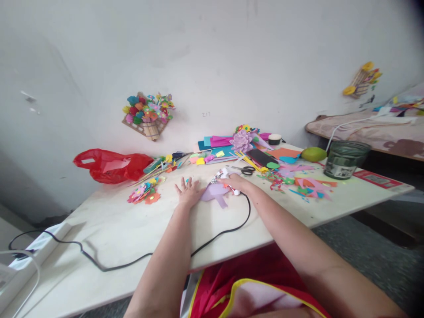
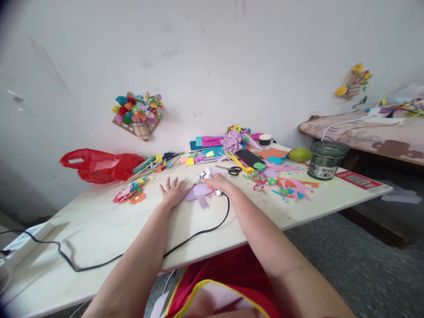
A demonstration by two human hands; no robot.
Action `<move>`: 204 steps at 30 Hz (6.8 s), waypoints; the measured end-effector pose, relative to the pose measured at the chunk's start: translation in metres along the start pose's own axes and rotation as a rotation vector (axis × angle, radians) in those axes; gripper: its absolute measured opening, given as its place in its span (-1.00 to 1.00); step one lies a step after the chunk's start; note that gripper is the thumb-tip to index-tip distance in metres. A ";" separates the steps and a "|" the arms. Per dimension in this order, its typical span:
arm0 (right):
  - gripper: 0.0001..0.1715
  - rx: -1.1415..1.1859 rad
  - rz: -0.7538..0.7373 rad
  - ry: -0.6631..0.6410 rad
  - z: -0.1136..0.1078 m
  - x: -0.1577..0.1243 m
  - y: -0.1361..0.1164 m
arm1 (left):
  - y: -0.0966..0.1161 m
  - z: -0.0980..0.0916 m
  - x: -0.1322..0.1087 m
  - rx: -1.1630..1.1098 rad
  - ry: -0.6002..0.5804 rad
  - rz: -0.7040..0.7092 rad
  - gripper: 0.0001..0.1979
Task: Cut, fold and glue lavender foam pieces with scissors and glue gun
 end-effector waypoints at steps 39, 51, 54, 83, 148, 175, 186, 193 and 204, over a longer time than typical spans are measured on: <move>-0.58 0.022 0.001 0.031 -0.001 -0.013 -0.011 | 0.008 -0.004 0.000 -0.012 0.002 0.006 -0.47; -0.55 0.026 0.008 0.027 0.000 -0.009 -0.008 | 0.010 0.000 0.004 -0.023 0.005 -0.014 -0.53; -0.53 0.037 0.010 0.021 0.001 -0.008 -0.007 | 0.012 -0.002 0.003 -0.024 0.011 0.005 -0.55; -0.50 0.031 0.005 0.032 -0.002 -0.007 -0.006 | 0.002 0.007 0.004 -0.045 -0.085 -0.063 -0.47; -0.56 -0.035 -0.013 -0.103 0.008 -0.005 -0.002 | -0.011 0.017 0.008 -0.095 -0.190 -0.141 -0.32; -0.62 0.072 -0.047 0.170 -0.019 0.001 -0.005 | 0.038 0.009 -0.015 0.023 -0.215 0.202 -0.33; -0.60 0.078 -0.081 0.169 -0.019 0.012 0.001 | 0.028 -0.002 -0.010 -0.162 -0.106 0.155 -0.37; -0.62 0.071 -0.066 0.203 -0.021 0.008 -0.001 | 0.035 -0.002 -0.011 -0.036 -0.087 0.218 -0.40; -0.64 -0.016 -0.082 0.224 -0.021 0.003 -0.008 | 0.049 0.000 -0.012 0.067 -0.044 0.239 -0.33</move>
Point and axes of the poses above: each hand's wrist, its own x-axis towards the middle knuckle, its own z-axis out of the palm, y = z × x, the point moved 10 cm from there along x, towards the middle knuckle, and after that the axes turned 4 degrees about x, right-handed, at the moved point
